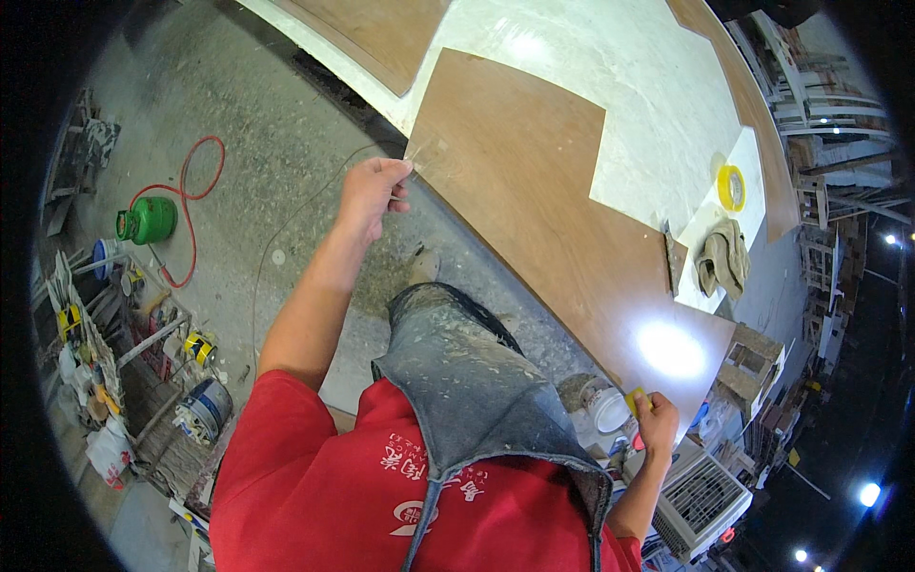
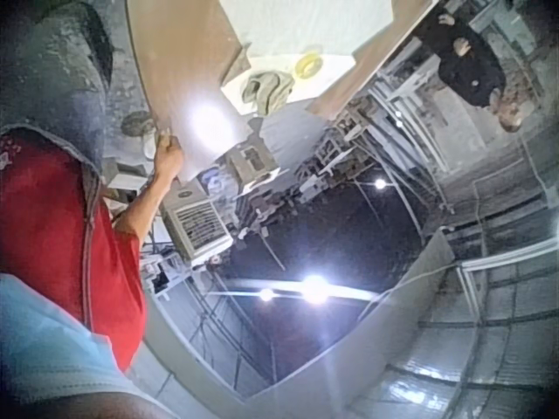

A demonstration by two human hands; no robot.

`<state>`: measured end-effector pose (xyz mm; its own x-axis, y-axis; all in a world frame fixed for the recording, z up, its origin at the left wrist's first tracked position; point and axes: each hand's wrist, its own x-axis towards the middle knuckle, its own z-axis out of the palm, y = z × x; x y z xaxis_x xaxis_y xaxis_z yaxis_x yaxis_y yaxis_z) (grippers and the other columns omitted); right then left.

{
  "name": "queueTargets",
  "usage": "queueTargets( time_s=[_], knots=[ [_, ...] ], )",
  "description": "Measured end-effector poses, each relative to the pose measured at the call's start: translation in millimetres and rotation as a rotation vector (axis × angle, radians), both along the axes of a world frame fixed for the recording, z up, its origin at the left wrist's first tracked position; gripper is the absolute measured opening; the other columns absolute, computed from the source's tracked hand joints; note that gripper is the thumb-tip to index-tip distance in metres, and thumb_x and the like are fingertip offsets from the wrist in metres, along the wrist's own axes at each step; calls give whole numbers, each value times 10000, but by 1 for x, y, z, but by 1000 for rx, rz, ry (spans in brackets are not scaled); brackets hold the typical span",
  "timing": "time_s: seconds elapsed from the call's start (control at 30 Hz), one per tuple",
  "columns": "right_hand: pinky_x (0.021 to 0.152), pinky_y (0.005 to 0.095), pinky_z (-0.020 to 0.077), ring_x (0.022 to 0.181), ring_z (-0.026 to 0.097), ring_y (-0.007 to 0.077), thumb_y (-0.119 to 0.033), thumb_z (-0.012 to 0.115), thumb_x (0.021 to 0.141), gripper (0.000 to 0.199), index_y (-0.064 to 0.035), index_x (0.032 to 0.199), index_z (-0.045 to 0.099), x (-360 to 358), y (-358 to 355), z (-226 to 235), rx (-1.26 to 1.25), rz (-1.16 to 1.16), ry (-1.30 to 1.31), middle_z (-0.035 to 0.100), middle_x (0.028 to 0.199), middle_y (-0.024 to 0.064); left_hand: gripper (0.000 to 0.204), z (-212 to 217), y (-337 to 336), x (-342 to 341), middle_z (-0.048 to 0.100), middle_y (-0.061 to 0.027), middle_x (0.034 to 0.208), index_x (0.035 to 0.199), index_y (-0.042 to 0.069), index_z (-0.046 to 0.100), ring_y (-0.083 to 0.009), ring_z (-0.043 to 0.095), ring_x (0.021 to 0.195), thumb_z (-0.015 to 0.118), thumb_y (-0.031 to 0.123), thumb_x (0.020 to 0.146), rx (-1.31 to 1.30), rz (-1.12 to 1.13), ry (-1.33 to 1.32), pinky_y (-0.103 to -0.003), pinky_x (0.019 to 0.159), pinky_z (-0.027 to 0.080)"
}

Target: The person applies yellow masking tape to the edges of a large wooden board. They use a utility knife to cut the tape and a cloth to wipe the surface. The person repeatedly measures, cuts, and adheres tape along the board's perimeter.

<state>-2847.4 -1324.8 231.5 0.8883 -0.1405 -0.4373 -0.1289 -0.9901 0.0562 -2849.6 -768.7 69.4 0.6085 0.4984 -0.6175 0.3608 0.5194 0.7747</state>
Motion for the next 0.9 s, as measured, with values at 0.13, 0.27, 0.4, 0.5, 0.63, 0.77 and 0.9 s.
queueTargets(
  time_s=[0.13, 0.27, 0.4, 0.5, 0.63, 0.77, 0.9],
  knots=[
    [614, 433, 464, 592, 576, 321, -343, 702, 891, 365, 12, 808, 687, -3, -11, -9, 17, 41, -43, 598, 650, 204, 167, -1, -1, -1, 608, -23, 790, 964, 26, 651, -125, 563, 668, 706, 178, 921, -11, 20, -3, -286, 515, 522],
    [619, 433, 468, 598, 582, 330, -342, 703, 889, 357, 8, 822, 695, -1, -18, -15, 8, 71, -42, 604, 655, 206, 156, -1, 0, -2, 597, -13, 784, 949, 41, 646, -118, 566, 666, 707, 182, 923, -21, 21, 2, -282, 515, 523],
    [637, 472, 465, 656, 599, 393, -357, 696, 885, 371, 4, 802, 669, -1, -14, -15, -8, 97, -36, 619, 700, 234, 141, -1, 0, -2, 577, 2, 777, 926, 63, 637, -107, 572, 655, 709, 184, 923, -33, 13, -7, -274, 522, 527],
    [664, 530, 458, 734, 599, 471, -402, 677, 886, 420, -3, 768, 627, -2, -13, -16, -25, 99, -5, 627, 752, 265, 146, -2, -3, -1, 579, 0, 777, 909, 70, 631, -107, 573, 646, 715, 189, 919, -29, 41, -12, -273, 523, 526],
    [698, 542, 479, 807, 624, 479, -434, 660, 889, 436, -6, 810, 651, 2, -9, -18, -78, 98, 56, 651, 838, 276, 170, -6, -1, 0, 586, -8, 781, 901, 74, 629, -114, 584, 644, 728, 212, 915, 1, 29, -11, -279, 527, 527],
    [730, 546, 480, 828, 634, 468, -496, 626, 898, 486, -16, 836, 666, 5, 4, -19, -147, 161, 61, 667, 882, 269, 198, -13, 1, -2, 594, -16, 790, 919, 70, 638, -125, 598, 664, 740, 240, 911, 6, 16, -29, -290, 534, 530],
    [751, 544, 509, 847, 657, 450, -518, 638, 889, 505, -19, 839, 694, 10, 11, -26, -215, 110, 109, 689, 882, 250, 206, -13, 2, -3, 596, -14, 790, 925, 75, 640, -127, 596, 675, 744, 252, 908, 11, 16, -26, -295, 549, 532]
  ],
)
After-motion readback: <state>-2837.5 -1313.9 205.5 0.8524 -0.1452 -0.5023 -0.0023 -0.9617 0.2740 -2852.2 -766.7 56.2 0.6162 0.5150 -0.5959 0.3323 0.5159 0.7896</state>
